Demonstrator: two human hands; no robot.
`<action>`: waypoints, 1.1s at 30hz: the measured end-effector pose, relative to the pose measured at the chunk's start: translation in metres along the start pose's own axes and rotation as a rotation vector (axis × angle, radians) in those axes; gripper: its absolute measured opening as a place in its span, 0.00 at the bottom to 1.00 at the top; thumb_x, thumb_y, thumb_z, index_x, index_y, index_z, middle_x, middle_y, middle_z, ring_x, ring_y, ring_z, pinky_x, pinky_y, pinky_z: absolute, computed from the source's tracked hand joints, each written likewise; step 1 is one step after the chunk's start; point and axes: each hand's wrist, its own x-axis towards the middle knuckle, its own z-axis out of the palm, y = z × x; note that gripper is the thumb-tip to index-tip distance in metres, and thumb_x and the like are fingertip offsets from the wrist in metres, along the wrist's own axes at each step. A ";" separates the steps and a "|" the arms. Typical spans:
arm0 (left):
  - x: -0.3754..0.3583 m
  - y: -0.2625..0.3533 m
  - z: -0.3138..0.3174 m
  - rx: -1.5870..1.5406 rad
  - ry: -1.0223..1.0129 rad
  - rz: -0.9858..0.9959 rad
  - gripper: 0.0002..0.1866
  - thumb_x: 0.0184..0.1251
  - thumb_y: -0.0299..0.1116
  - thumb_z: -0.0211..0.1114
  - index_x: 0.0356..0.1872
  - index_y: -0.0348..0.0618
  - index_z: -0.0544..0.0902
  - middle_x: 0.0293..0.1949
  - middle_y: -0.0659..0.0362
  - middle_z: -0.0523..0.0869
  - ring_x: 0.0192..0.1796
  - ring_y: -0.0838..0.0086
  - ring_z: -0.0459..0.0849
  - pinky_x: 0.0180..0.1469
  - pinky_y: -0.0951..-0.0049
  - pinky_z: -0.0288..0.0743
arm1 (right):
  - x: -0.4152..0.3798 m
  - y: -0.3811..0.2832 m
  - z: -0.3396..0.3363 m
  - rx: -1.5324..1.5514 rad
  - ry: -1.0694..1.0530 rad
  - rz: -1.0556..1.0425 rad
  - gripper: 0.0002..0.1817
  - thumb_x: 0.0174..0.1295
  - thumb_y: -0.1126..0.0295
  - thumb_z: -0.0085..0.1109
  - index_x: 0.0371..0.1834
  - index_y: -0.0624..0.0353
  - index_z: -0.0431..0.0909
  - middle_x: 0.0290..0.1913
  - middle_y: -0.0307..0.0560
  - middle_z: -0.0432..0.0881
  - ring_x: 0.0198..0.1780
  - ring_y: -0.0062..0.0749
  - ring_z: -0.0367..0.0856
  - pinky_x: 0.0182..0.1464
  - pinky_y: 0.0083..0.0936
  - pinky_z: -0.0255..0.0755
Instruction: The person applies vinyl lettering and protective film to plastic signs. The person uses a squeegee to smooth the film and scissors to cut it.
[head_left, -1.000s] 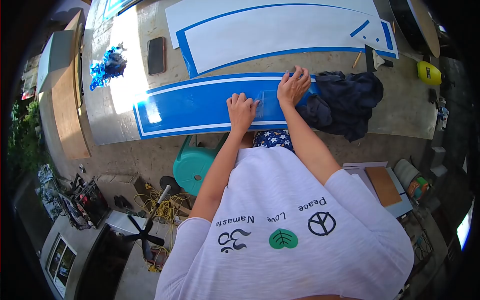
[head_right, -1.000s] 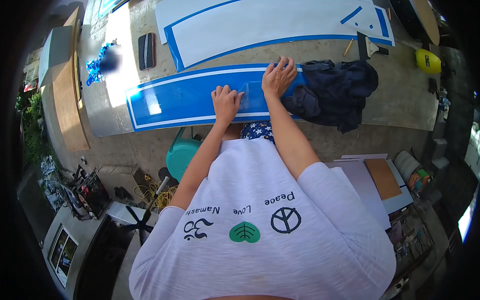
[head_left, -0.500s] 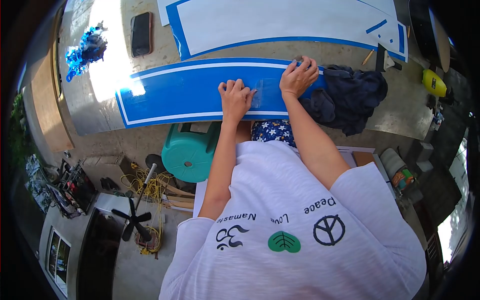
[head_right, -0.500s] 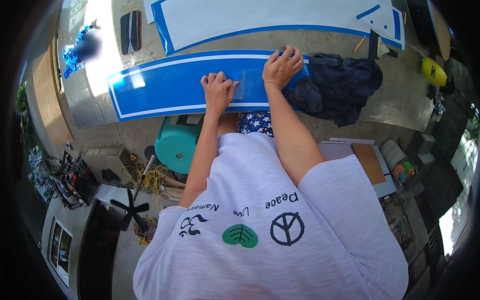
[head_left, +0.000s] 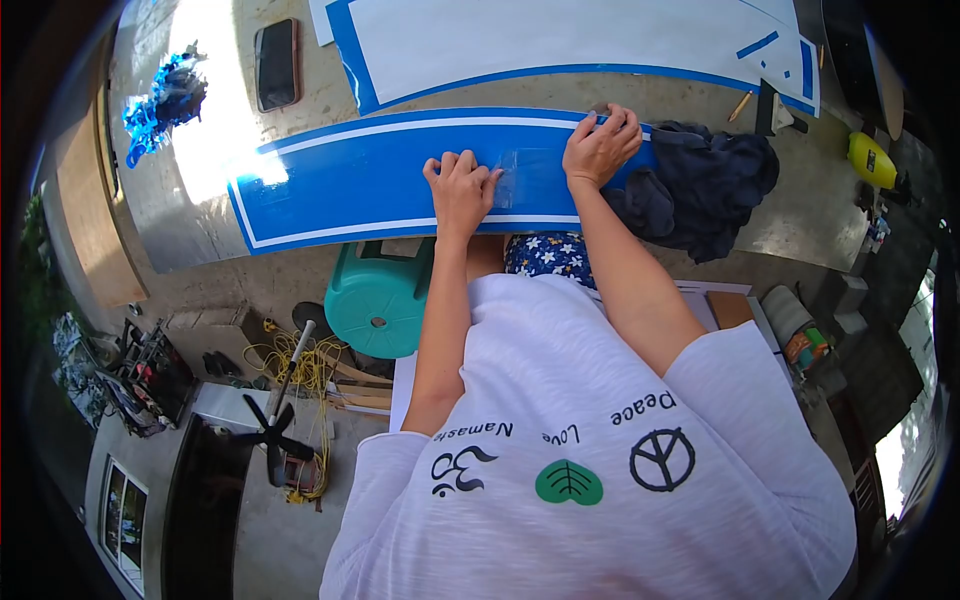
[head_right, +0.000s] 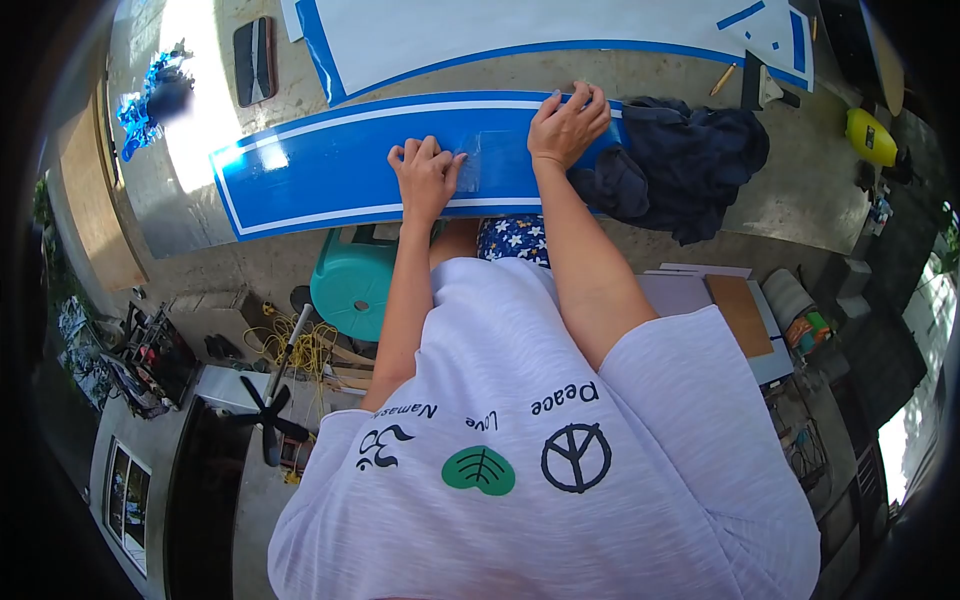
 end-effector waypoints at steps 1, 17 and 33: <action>0.000 -0.001 0.000 -0.001 -0.003 0.003 0.12 0.56 0.39 0.71 0.20 0.45 0.83 0.30 0.61 0.74 0.41 0.66 0.72 0.54 0.56 0.55 | 0.000 0.001 0.000 0.001 -0.002 -0.002 0.18 0.60 0.66 0.56 0.52 0.58 0.70 0.57 0.55 0.68 0.62 0.51 0.62 0.67 0.47 0.55; -0.003 -0.018 -0.009 0.029 0.015 -0.016 0.12 0.57 0.38 0.72 0.20 0.44 0.84 0.29 0.62 0.73 0.40 0.67 0.71 0.54 0.57 0.56 | 0.000 0.002 0.001 -0.004 0.009 -0.008 0.18 0.60 0.65 0.56 0.52 0.58 0.71 0.57 0.55 0.68 0.61 0.51 0.62 0.67 0.48 0.56; -0.006 -0.042 -0.026 0.023 0.029 -0.085 0.12 0.56 0.37 0.72 0.19 0.43 0.83 0.27 0.62 0.71 0.38 0.67 0.70 0.53 0.58 0.55 | -0.001 0.001 0.001 -0.011 0.005 -0.005 0.19 0.60 0.65 0.56 0.53 0.58 0.70 0.57 0.56 0.69 0.61 0.52 0.62 0.68 0.47 0.55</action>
